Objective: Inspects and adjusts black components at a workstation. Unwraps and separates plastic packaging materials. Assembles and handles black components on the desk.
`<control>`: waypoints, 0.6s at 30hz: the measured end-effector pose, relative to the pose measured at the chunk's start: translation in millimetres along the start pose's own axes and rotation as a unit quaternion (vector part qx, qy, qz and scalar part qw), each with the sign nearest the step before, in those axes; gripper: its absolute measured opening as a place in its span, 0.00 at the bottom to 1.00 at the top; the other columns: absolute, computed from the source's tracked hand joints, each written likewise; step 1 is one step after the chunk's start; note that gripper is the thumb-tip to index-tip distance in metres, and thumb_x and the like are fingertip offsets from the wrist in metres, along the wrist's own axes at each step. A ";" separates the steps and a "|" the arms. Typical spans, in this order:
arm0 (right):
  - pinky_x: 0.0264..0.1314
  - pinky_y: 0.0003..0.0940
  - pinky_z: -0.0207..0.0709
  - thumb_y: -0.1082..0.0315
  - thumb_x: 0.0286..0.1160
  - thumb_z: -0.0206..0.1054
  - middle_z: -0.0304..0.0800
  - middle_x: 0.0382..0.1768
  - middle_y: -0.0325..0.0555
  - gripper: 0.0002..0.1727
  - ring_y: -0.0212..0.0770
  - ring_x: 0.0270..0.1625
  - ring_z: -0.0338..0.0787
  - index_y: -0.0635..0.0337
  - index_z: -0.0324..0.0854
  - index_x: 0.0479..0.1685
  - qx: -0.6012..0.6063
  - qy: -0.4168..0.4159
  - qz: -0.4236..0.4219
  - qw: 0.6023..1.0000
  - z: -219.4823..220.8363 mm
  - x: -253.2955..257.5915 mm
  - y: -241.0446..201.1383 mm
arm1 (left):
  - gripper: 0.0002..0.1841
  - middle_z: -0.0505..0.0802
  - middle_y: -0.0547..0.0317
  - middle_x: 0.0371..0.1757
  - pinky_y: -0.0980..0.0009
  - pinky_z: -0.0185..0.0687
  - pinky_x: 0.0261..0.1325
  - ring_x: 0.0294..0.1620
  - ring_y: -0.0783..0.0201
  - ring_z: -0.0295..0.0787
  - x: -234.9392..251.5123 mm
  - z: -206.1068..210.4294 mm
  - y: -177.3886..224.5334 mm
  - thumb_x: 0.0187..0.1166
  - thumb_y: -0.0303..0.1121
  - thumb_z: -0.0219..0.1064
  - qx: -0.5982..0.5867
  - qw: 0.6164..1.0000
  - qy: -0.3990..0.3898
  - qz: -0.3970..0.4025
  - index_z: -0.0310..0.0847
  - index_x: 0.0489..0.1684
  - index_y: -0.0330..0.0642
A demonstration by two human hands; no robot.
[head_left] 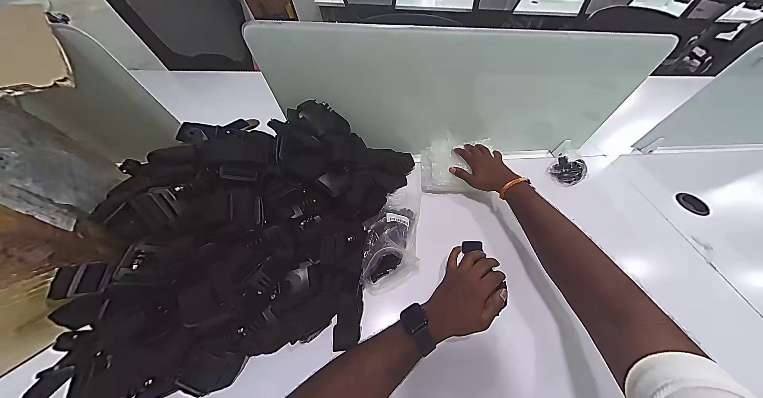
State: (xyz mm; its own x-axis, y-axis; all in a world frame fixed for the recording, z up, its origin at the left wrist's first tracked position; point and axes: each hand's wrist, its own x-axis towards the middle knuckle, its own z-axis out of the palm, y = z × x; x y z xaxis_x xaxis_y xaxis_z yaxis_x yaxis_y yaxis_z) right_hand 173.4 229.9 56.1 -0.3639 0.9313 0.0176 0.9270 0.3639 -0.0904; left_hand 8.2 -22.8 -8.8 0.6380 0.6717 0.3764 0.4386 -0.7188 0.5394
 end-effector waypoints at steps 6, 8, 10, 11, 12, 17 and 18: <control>0.81 0.84 0.44 0.21 0.76 0.40 0.64 0.89 0.47 0.48 0.61 0.92 0.56 0.41 0.64 0.89 0.007 0.064 -0.018 0.998 -34.1 -12.5 -0.2 | 0.22 0.87 0.57 0.71 0.35 0.52 0.85 0.82 0.53 0.74 -1.4 -0.8 -2.6 0.81 0.35 0.48 -0.030 0.996 0.090 0.000 0.85 0.66 0.47; 0.82 0.83 0.42 0.22 0.77 0.39 0.62 0.90 0.48 0.48 0.60 0.93 0.55 0.43 0.63 0.90 0.016 0.113 -0.025 0.993 -54.5 -25.9 -1.4 | 0.23 0.89 0.56 0.69 0.41 0.61 0.79 0.78 0.53 0.77 -1.6 -3.3 -3.6 0.78 0.33 0.47 -0.047 0.988 0.146 -0.016 0.86 0.64 0.45; 0.82 0.78 0.48 0.25 0.79 0.42 0.62 0.89 0.50 0.46 0.58 0.92 0.57 0.46 0.64 0.89 0.040 0.169 -0.038 0.984 -74.9 -52.3 -8.4 | 0.23 0.91 0.54 0.63 0.45 0.70 0.72 0.71 0.53 0.82 -2.3 -9.2 -4.3 0.77 0.30 0.46 -0.084 0.976 0.194 -0.059 0.87 0.61 0.43; 0.82 0.73 0.54 0.29 0.80 0.47 0.65 0.87 0.52 0.43 0.57 0.90 0.61 0.49 0.65 0.87 0.064 0.188 -0.045 0.979 -80.7 -71.7 -13.7 | 0.22 0.92 0.52 0.58 0.48 0.75 0.66 0.64 0.53 0.84 -2.1 -11.0 -5.7 0.76 0.27 0.47 -0.103 0.965 0.223 -0.087 0.88 0.57 0.41; 0.80 0.69 0.61 0.35 0.81 0.53 0.69 0.84 0.54 0.40 0.57 0.87 0.67 0.52 0.67 0.85 0.092 0.191 -0.048 0.976 -82.2 -94.4 -19.7 | 0.21 0.92 0.51 0.52 0.51 0.78 0.61 0.57 0.53 0.86 -1.2 -11.8 -8.6 0.75 0.25 0.47 -0.123 0.955 0.247 -0.113 0.87 0.54 0.38; 0.55 0.54 0.84 0.40 0.79 0.64 0.90 0.54 0.52 0.32 0.50 0.52 0.91 0.58 0.80 0.67 0.181 0.006 -0.032 0.983 -26.2 -209.7 -39.5 | 0.18 0.90 0.49 0.49 0.62 0.84 0.56 0.49 0.60 0.87 2.8 -16.0 -21.2 0.76 0.22 0.50 -0.183 0.921 0.221 -0.264 0.84 0.56 0.33; 0.51 0.53 0.84 0.37 0.77 0.64 0.90 0.50 0.51 0.33 0.49 0.48 0.91 0.57 0.81 0.65 0.194 -0.033 -0.026 0.980 -15.9 -227.5 -43.6 | 0.17 0.90 0.50 0.50 0.62 0.84 0.56 0.49 0.60 0.87 3.3 -18.1 -20.2 0.74 0.22 0.52 -0.174 0.924 0.202 -0.275 0.84 0.55 0.34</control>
State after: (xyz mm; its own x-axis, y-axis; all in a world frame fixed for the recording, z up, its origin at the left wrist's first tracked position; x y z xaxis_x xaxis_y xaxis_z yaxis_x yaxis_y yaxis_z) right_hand 217.2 2.4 71.9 -0.4270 0.9037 -0.0311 0.8070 0.3654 -0.4638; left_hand -10.0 -2.9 -4.8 0.0599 0.9809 0.1850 0.3516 -0.1942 0.9158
